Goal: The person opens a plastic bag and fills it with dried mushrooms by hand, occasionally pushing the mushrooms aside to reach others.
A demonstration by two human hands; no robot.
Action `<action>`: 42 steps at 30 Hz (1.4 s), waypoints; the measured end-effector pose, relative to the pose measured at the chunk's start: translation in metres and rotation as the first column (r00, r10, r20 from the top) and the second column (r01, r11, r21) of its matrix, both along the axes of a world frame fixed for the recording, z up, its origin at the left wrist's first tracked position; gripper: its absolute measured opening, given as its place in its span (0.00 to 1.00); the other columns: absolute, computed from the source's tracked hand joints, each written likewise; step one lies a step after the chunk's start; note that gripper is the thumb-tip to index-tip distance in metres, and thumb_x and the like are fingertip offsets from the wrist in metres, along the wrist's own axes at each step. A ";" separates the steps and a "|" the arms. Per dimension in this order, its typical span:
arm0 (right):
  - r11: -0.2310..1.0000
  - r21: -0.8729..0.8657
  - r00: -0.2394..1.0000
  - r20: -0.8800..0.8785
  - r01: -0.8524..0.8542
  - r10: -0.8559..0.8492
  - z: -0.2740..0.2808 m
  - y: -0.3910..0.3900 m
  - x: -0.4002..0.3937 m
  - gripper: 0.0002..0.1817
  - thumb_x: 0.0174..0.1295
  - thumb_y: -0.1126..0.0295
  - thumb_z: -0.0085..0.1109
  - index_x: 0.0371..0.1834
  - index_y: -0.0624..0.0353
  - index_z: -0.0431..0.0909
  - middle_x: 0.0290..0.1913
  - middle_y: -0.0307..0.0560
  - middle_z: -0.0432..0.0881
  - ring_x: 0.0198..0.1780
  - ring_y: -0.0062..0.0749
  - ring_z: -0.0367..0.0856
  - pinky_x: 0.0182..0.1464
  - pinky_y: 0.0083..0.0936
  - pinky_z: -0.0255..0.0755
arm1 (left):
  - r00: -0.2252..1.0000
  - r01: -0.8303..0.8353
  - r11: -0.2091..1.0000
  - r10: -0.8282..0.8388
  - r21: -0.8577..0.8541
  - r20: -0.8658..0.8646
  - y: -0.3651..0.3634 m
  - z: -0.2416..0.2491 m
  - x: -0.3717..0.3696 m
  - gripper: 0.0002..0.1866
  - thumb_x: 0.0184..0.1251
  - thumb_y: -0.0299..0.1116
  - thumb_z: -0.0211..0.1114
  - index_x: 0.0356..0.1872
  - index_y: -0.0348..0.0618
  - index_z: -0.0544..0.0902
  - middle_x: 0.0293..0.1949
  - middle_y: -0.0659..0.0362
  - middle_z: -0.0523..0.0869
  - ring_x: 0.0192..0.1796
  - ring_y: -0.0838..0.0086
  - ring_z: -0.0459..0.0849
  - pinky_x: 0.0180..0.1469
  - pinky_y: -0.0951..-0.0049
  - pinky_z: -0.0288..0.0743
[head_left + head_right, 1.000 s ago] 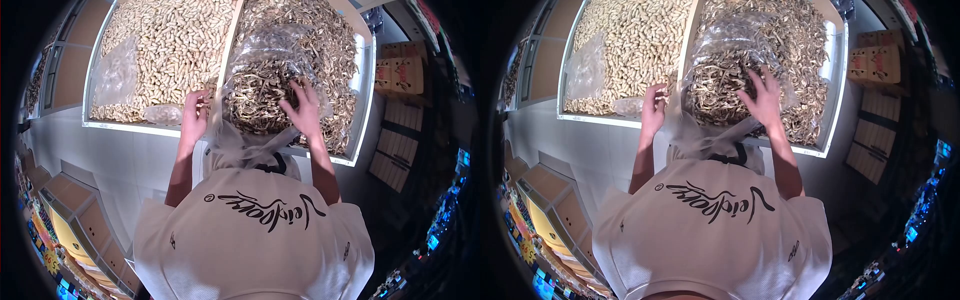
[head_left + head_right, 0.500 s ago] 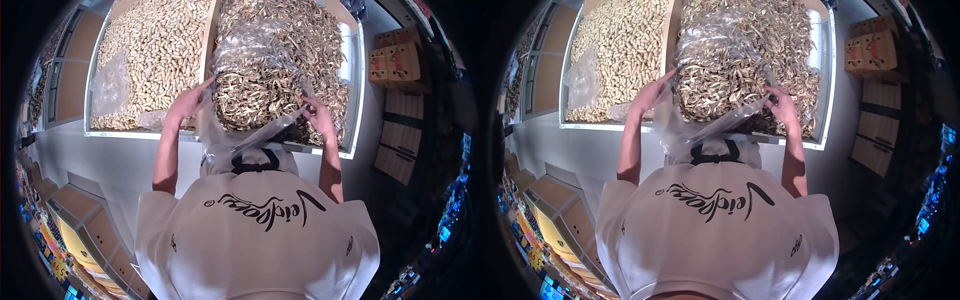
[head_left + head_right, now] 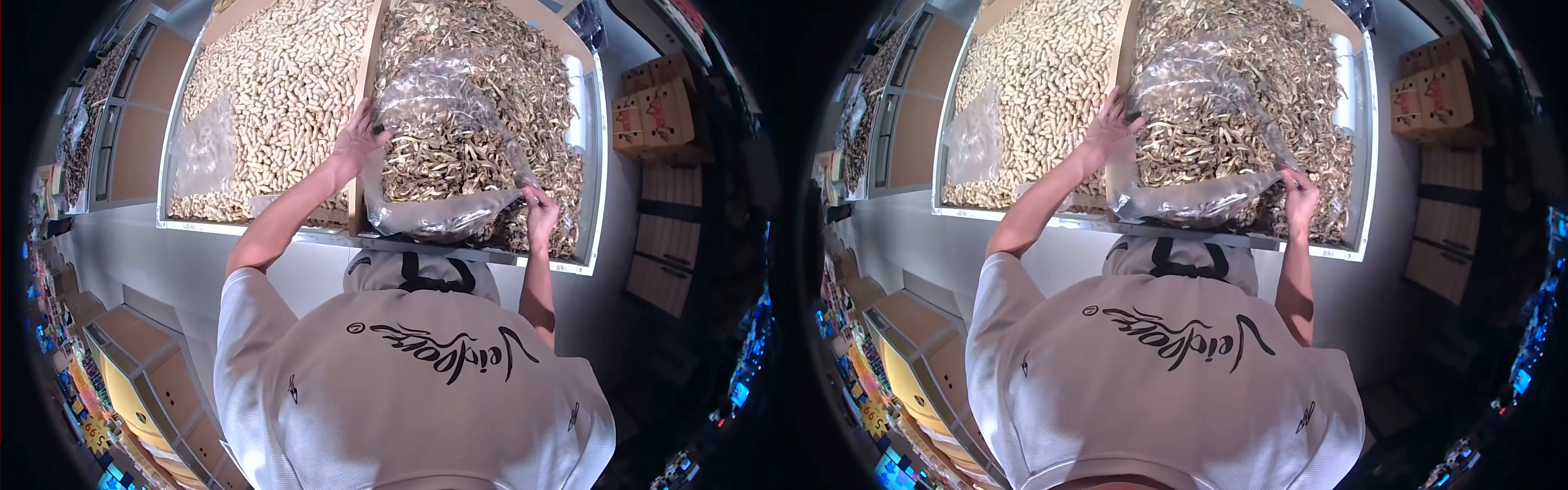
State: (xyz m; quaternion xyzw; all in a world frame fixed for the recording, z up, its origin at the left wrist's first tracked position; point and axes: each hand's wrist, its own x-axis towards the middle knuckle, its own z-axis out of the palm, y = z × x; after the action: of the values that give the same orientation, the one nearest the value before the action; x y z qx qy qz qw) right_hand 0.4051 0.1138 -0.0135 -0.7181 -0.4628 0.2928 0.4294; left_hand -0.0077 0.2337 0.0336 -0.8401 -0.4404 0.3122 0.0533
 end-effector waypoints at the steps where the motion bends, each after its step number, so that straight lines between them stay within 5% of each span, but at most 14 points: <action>1: 0.997 0.027 0.996 -0.049 0.071 -0.070 -0.006 -0.002 -0.002 0.11 0.63 0.70 0.68 0.42 0.67 0.88 0.39 0.47 0.89 0.41 0.26 0.84 0.50 0.21 0.74 | 0.998 -0.031 0.999 0.033 -0.029 0.045 0.001 0.001 0.006 0.27 0.76 0.35 0.46 0.75 0.62 0.63 0.75 0.52 0.60 0.81 0.59 0.48 0.79 0.43 0.24; 4: 0.982 0.087 0.935 -0.328 0.171 -0.134 -0.024 -0.006 -0.010 0.10 0.67 0.72 0.64 0.46 0.67 0.86 0.45 0.48 0.88 0.46 0.30 0.84 0.53 0.24 0.75 | 0.976 -0.115 0.986 0.134 -0.119 0.171 0.004 0.006 0.023 0.33 0.70 0.29 0.51 0.76 0.59 0.61 0.65 0.43 0.77 0.78 0.54 0.60 0.79 0.43 0.24; 7: 0.947 0.077 0.751 -0.630 0.312 -0.196 -0.038 -0.005 -0.015 0.09 0.70 0.74 0.59 0.47 0.67 0.84 0.48 0.49 0.87 0.49 0.33 0.85 0.53 0.27 0.77 | 0.921 -0.193 0.915 0.293 -0.353 0.257 0.011 0.014 0.032 0.32 0.66 0.26 0.54 0.73 0.54 0.65 0.65 0.43 0.77 0.78 0.58 0.61 0.79 0.45 0.26; 8: 0.936 0.082 0.691 -0.697 0.342 -0.191 -0.041 -0.003 -0.017 0.08 0.70 0.74 0.59 0.46 0.67 0.84 0.47 0.49 0.87 0.49 0.34 0.85 0.53 0.28 0.77 | 0.871 -0.168 0.943 0.279 -0.288 0.404 0.007 0.007 0.030 0.25 0.62 0.29 0.61 0.63 0.46 0.75 0.59 0.43 0.81 0.70 0.56 0.72 0.75 0.50 0.53; 9: 0.925 0.088 0.627 -0.759 0.369 -0.178 -0.041 0.001 -0.021 0.08 0.70 0.74 0.58 0.45 0.66 0.84 0.47 0.49 0.86 0.49 0.34 0.85 0.53 0.28 0.77 | 0.813 -0.189 0.916 0.349 -0.355 0.467 0.010 0.002 0.029 0.22 0.63 0.29 0.61 0.59 0.44 0.77 0.55 0.44 0.83 0.65 0.55 0.76 0.69 0.52 0.59; 11: 0.910 0.038 0.500 -0.845 0.413 -0.192 -0.034 0.006 -0.030 0.08 0.73 0.74 0.54 0.46 0.66 0.81 0.45 0.47 0.85 0.48 0.33 0.83 0.54 0.30 0.77 | 0.669 -0.208 0.845 0.491 -0.493 0.558 0.014 -0.005 0.027 0.16 0.63 0.31 0.63 0.52 0.40 0.81 0.47 0.45 0.86 0.55 0.53 0.83 0.57 0.57 0.73; 14: 0.892 -0.024 0.302 -0.937 0.452 -0.177 -0.023 0.011 -0.040 0.07 0.75 0.74 0.49 0.44 0.64 0.77 0.42 0.45 0.82 0.43 0.28 0.80 0.52 0.27 0.75 | 0.218 -0.193 0.941 0.318 -0.279 0.923 -0.010 -0.033 0.025 0.10 0.69 0.34 0.62 0.42 0.36 0.81 0.32 0.49 0.83 0.36 0.60 0.83 0.41 0.63 0.75; 18: 0.928 0.119 0.267 -0.964 0.354 0.022 -0.025 0.011 -0.045 0.07 0.75 0.74 0.49 0.38 0.62 0.75 0.37 0.41 0.79 0.37 0.24 0.75 0.43 0.23 0.71 | -0.258 -0.472 0.671 0.515 -0.572 0.817 -0.056 0.001 0.044 0.14 0.79 0.36 0.49 0.39 0.34 0.77 0.26 0.47 0.81 0.28 0.62 0.79 0.35 0.63 0.73; 22: 0.878 0.094 0.447 -0.883 0.469 -0.145 0.011 0.016 -0.080 0.08 0.74 0.75 0.49 0.34 0.60 0.73 0.30 0.39 0.75 0.32 0.24 0.71 0.40 0.23 0.69 | -0.423 -0.511 0.729 0.248 -0.455 0.872 -0.071 -0.020 0.046 0.13 0.81 0.36 0.48 0.42 0.36 0.76 0.22 0.57 0.76 0.25 0.75 0.74 0.29 0.69 0.70; 26: 0.876 0.320 0.629 -0.777 0.360 0.025 0.049 0.013 -0.081 0.09 0.75 0.75 0.49 0.32 0.59 0.73 0.31 0.36 0.73 0.32 0.18 0.66 0.37 0.19 0.63 | -0.610 -0.422 0.793 0.112 -0.440 0.785 -0.086 0.033 0.040 0.12 0.81 0.33 0.49 0.39 0.38 0.75 0.25 0.66 0.73 0.26 0.83 0.68 0.29 0.78 0.63; 30: 0.837 0.395 0.668 -0.742 0.378 0.049 0.091 0.040 -0.068 0.10 0.75 0.74 0.48 0.33 0.60 0.74 0.31 0.36 0.74 0.32 0.18 0.66 0.36 0.18 0.62 | -0.677 -0.426 0.809 0.013 -0.406 0.736 -0.060 0.046 0.032 0.12 0.81 0.33 0.47 0.38 0.38 0.75 0.29 0.67 0.72 0.31 0.84 0.67 0.32 0.80 0.62; 34: 0.796 0.453 0.723 -0.690 0.402 0.027 0.106 0.061 -0.063 0.10 0.75 0.74 0.48 0.33 0.60 0.75 0.30 0.36 0.74 0.31 0.17 0.66 0.35 0.17 0.62 | -0.472 -0.471 0.834 0.038 -0.288 0.881 -0.059 0.093 0.053 0.11 0.81 0.33 0.48 0.38 0.40 0.77 0.26 0.68 0.71 0.27 0.84 0.65 0.29 0.78 0.61; 37: 0.794 0.475 0.769 -0.639 0.380 0.015 0.121 0.068 -0.061 0.11 0.75 0.75 0.48 0.32 0.60 0.75 0.28 0.34 0.74 0.27 0.15 0.65 0.32 0.16 0.61 | -0.629 -0.432 0.814 0.038 -0.389 0.777 -0.052 0.105 0.058 0.10 0.80 0.30 0.48 0.38 0.41 0.76 0.31 0.67 0.72 0.32 0.87 0.65 0.34 0.83 0.60; 42: 0.798 0.415 0.704 -0.710 0.437 -0.016 0.120 0.075 -0.060 0.11 0.75 0.72 0.50 0.33 0.60 0.78 0.27 0.34 0.77 0.26 0.15 0.68 0.29 0.16 0.62 | -0.591 -0.375 0.909 -0.081 -0.184 0.803 -0.027 0.086 0.051 0.10 0.81 0.32 0.49 0.39 0.39 0.76 0.29 0.67 0.73 0.28 0.85 0.65 0.30 0.81 0.61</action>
State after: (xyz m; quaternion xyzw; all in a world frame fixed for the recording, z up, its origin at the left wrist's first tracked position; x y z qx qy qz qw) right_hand 0.3454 0.1884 0.1061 -0.4582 -0.2423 0.3269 0.7902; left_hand 0.0432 0.2070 0.1195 -0.5558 -0.4205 -0.6485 -0.3061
